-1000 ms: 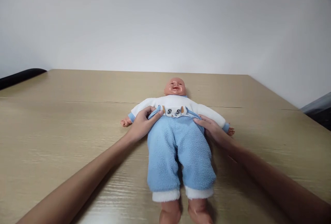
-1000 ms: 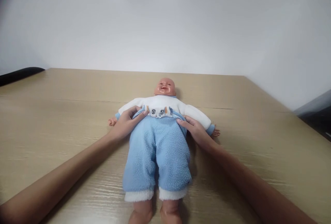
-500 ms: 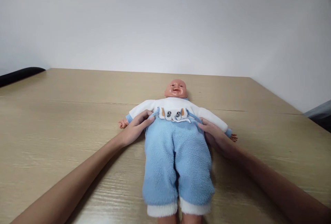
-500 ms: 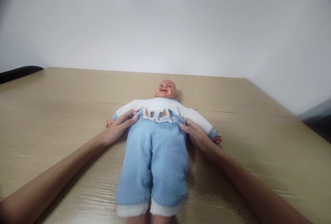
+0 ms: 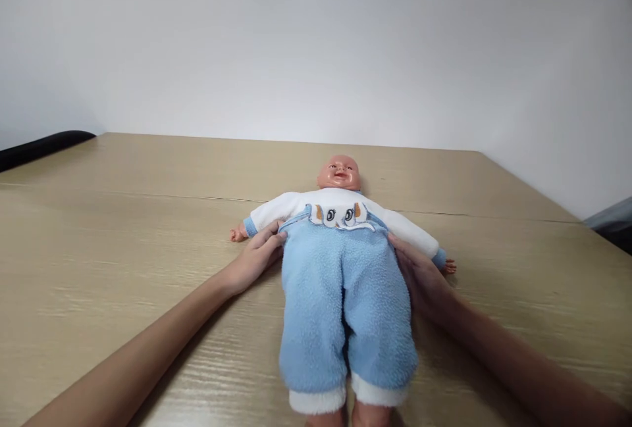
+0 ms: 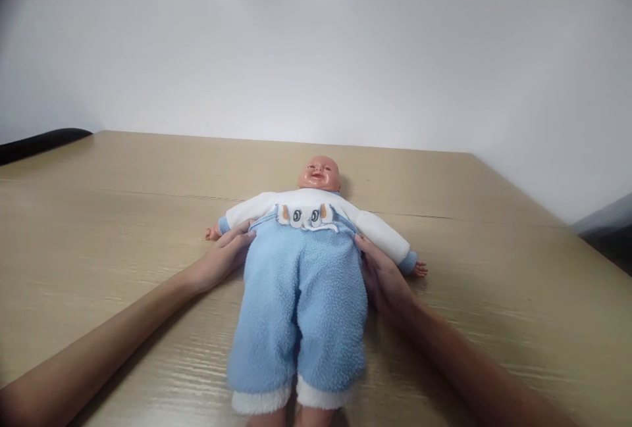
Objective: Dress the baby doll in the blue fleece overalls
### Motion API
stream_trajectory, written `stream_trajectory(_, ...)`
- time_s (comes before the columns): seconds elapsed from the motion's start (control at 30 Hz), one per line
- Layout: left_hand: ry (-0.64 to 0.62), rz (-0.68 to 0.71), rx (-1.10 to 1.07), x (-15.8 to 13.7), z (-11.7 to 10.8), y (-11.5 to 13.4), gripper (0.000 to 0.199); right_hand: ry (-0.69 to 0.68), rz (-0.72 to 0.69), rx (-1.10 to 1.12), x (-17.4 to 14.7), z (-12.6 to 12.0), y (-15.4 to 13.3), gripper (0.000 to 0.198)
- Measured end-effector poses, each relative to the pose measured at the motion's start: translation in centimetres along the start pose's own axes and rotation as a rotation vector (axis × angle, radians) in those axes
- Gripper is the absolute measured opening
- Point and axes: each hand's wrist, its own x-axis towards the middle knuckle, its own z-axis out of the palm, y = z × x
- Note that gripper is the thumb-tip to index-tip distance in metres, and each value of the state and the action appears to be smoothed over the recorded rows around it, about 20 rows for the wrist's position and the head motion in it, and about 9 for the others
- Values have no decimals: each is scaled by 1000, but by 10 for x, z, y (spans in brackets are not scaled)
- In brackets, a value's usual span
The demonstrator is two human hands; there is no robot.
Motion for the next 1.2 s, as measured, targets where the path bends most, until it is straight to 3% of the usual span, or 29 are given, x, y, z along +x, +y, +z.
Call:
stream_trajectory(0.07, 110, -41, -58, 1, 5, -8, 34, -21, -30, -18, 3, -3, 1, 30)
stream_trajectory(0.17, 173, -17, 35, 3, 7, -11, 38, -39, -96, -91, 10, -8, 3, 32)
stream_trajectory(0.27, 112, 51, 146, 4, 5, -4, 42, -61, -194, -253, 16, -16, 1, 34)
stream_trajectory(0.4, 17, 144, 324, 2, -6, 7, 37, -183, -421, -665, 16, -29, -13, 27)
stream_trajectory(0.53, -134, 135, 516, -3, -17, 17, 34, -307, -584, -948, 12, -39, -28, 22)
stream_trajectory(0.67, -155, 106, 443, -6, -15, 23, 38, -259, -482, -838, 8, -35, -26, 28)
stream_trajectory(0.8, -30, 65, 292, -6, -4, 18, 34, -138, -170, -387, 2, -19, -10, 31)
stream_trajectory(0.9, 55, -21, 39, -5, 8, 8, 37, -50, -49, -130, 1, -8, 1, 26)
stream_trajectory(1.0, 148, -45, -188, -1, 22, -1, 40, -20, -61, -81, 3, 0, 3, 27)
stream_trajectory(1.2, 273, -34, -257, 7, 38, 3, 30, -75, -148, -120, 6, 6, -3, 34)
